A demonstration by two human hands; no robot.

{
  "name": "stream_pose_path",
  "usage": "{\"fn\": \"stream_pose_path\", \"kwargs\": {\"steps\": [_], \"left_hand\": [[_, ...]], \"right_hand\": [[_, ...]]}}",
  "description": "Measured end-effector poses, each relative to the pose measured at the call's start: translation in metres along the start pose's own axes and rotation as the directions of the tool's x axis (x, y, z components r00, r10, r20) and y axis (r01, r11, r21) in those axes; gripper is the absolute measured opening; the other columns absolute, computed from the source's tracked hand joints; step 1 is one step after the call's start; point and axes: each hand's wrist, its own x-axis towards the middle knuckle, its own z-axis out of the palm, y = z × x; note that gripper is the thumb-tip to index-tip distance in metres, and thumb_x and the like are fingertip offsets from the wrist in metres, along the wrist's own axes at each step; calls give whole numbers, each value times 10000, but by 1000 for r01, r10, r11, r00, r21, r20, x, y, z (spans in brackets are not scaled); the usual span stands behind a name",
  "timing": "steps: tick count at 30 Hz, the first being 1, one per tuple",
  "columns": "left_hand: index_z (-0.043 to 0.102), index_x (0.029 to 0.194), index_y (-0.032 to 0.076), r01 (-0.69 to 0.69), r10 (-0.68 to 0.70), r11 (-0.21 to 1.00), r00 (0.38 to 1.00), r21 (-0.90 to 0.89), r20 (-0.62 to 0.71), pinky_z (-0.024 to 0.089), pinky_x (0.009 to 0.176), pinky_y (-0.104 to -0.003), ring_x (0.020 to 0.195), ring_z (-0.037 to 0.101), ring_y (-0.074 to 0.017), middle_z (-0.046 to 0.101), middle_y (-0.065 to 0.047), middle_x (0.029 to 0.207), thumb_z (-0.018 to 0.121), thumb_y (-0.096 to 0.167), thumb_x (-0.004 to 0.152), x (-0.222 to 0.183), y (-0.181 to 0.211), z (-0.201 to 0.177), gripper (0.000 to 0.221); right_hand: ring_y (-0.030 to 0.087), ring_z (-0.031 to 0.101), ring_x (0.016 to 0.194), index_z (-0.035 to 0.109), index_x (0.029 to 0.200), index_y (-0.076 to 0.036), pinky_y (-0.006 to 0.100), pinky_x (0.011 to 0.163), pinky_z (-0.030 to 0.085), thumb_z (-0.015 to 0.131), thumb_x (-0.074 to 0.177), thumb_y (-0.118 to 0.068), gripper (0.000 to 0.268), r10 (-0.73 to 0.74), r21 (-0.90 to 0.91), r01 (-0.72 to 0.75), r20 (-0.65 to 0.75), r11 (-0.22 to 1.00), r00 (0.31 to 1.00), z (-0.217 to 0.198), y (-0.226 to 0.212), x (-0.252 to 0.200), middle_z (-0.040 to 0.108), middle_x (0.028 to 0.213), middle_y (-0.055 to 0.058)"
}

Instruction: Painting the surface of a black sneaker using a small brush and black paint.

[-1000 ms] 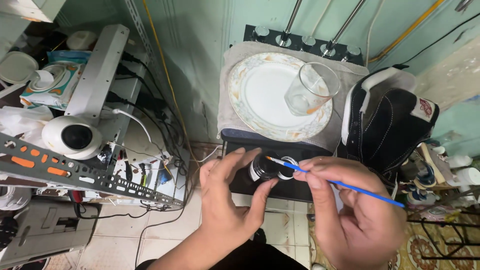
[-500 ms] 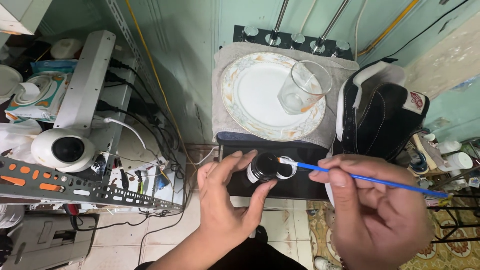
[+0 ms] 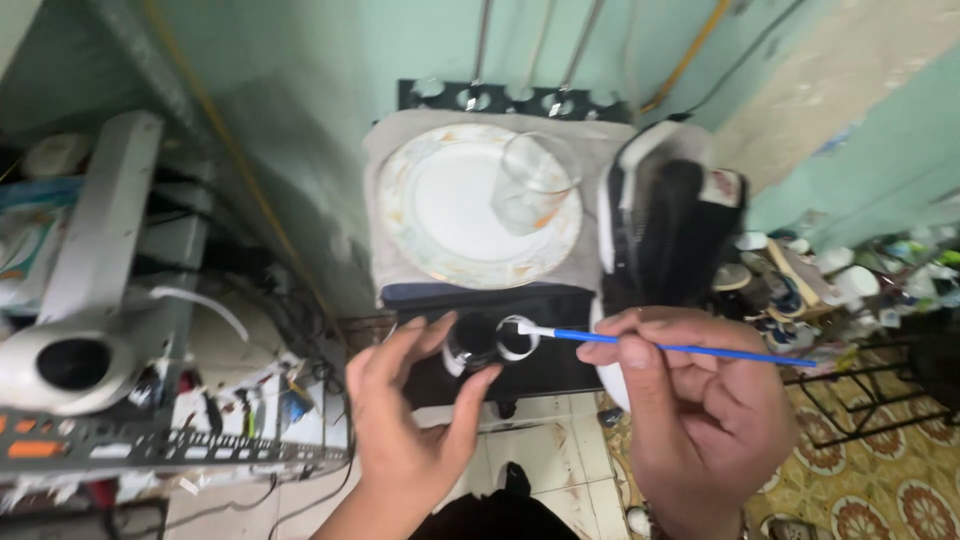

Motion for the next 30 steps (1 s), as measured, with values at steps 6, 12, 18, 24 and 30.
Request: {"fn": "stream_pose_path", "kwargs": {"steps": [6, 12, 18, 24, 30], "left_hand": [[398, 1368, -29, 78, -81, 991, 996, -109, -27, 513, 1011, -348, 1148, 689, -243, 638, -171, 1279, 872, 59, 789, -11, -10, 11, 753], [393, 1353, 8, 60, -62, 998, 975, -15, -215, 547, 1009, -394, 1203, 615, -334, 491, -201, 1360, 906, 120, 722, -22, 2, 22, 821], [623, 1210, 208, -217, 230, 968, 968, 123, -99, 507, 985, -418, 1177, 619, -262, 558, -43, 1256, 937, 429, 804, -64, -5, 52, 559], [698, 1231, 84, -419, 386, 907, 874, 54, 297, 492, 1019, -518, 1274, 571, -396, 631, -188, 1295, 736, 269, 830, 16, 49, 69, 443], [718, 1253, 109, -566, 502, 818, 788, 99, 358, 506, 1034, -482, 1316, 559, -360, 642, -135, 1343, 619, 216, 931, 12, 53, 82, 353]], "right_hand": [[217, 678, 851, 479, 1220, 16, 330, 803, 619, 561, 1163, 18, 100, -209, 320, 288, -260, 903, 943, -34, 38, 12, 674, 1074, 254], [191, 583, 815, 353, 1258, -29, 297, 786, 567, 533, 1210, -53, 188, -292, 312, 446, -433, 839, 853, -54, 69, 44, 630, 1081, 251], [172, 515, 763, 383, 1246, -48, 254, 705, 490, 640, 1190, 4, 268, -325, 234, 474, -476, 849, 817, -59, 95, 55, 574, 1012, 172], [135, 506, 693, 452, 1187, -29, 201, 604, 448, 670, 1123, -52, 229, -239, 367, 459, -509, 809, 827, -59, 94, 63, 589, 973, 161], [155, 540, 737, 445, 1221, -21, 234, 667, 502, 635, 1173, -80, 205, -160, 500, 377, -422, 780, 892, -77, 105, 61, 593, 1007, 166]]}}
